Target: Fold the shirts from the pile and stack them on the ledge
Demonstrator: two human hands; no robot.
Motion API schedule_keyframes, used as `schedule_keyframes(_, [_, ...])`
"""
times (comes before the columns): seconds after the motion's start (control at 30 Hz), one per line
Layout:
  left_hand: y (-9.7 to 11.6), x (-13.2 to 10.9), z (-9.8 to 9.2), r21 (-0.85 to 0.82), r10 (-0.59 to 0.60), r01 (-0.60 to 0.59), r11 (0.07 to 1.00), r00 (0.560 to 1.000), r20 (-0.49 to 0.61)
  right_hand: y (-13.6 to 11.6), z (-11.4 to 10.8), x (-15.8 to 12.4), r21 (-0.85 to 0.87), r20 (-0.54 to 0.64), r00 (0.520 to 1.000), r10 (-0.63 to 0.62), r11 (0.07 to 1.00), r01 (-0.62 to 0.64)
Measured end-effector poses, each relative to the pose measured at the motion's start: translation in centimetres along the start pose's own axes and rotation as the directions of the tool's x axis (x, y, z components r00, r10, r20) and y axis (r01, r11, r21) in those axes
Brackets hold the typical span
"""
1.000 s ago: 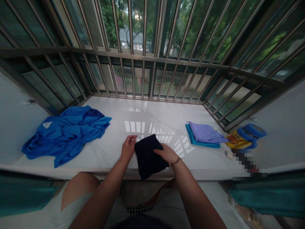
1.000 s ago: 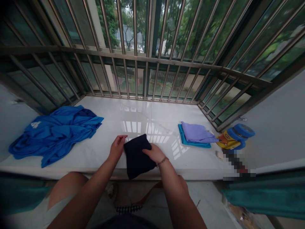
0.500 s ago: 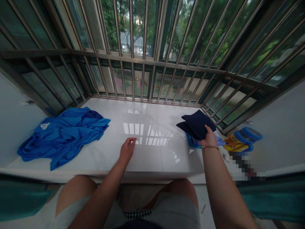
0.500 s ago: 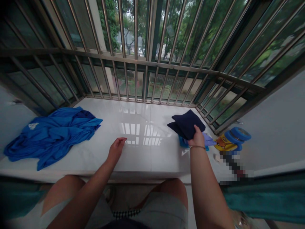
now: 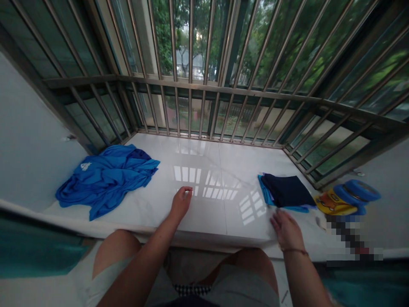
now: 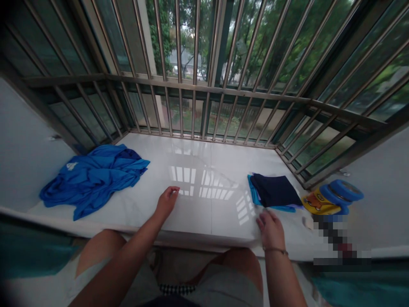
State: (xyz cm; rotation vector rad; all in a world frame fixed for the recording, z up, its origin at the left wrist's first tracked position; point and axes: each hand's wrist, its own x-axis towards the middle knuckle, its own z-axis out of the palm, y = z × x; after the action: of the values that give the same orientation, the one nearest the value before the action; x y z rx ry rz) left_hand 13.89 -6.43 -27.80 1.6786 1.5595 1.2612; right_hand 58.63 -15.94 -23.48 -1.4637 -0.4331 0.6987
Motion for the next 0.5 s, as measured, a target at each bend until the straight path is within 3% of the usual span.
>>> schedule_keyframes(0.1, [-1.0, 1.1, -2.6, 0.072, 0.029, -0.029, 0.997, 1.0, 0.0, 2.7, -1.1, -5.0, -0.075, 0.028, 0.999, 0.022, 0.997, -0.02])
schedule_keyframes(0.23, [-3.0, 2.7, -9.2, 0.41, 0.098, -0.044, 0.911, 0.989, -0.111, 4.2, -2.4, -10.2, -0.249, 0.227, 0.973, 0.04, 0.968, 0.018])
schedule_keyframes(0.3, [-4.1, 3.1, -13.1, 0.61, 0.103, 0.079, 0.789, 0.961, -0.258, 4.4, -2.7, -11.6, -0.299, 0.255, 0.967, 0.003, 0.951, 0.076])
schedule_keyframes(0.4, [-5.7, 3.1, -18.1, 0.665, -0.02, 0.334, 0.667, 0.901, -0.433, 4.3, -2.4, -12.5, -0.373, 0.301, 0.953, -0.038, 0.915, 0.154])
schedule_keyframes(0.43, [-6.1, 3.0, -19.3, 0.651, -0.071, 0.363, 0.666, 0.9, -0.43, 4.1, -2.1, -12.7, -0.399, 0.332, 0.942, -0.042, 0.899, 0.18])
schedule_keyframes(0.5, [-6.4, 2.5, -20.6, 0.612, -0.101, 0.309, 0.727, 0.931, -0.351, 3.8, -1.5, -12.9, -0.449, 0.418, 0.907, -0.054, 0.855, 0.258])
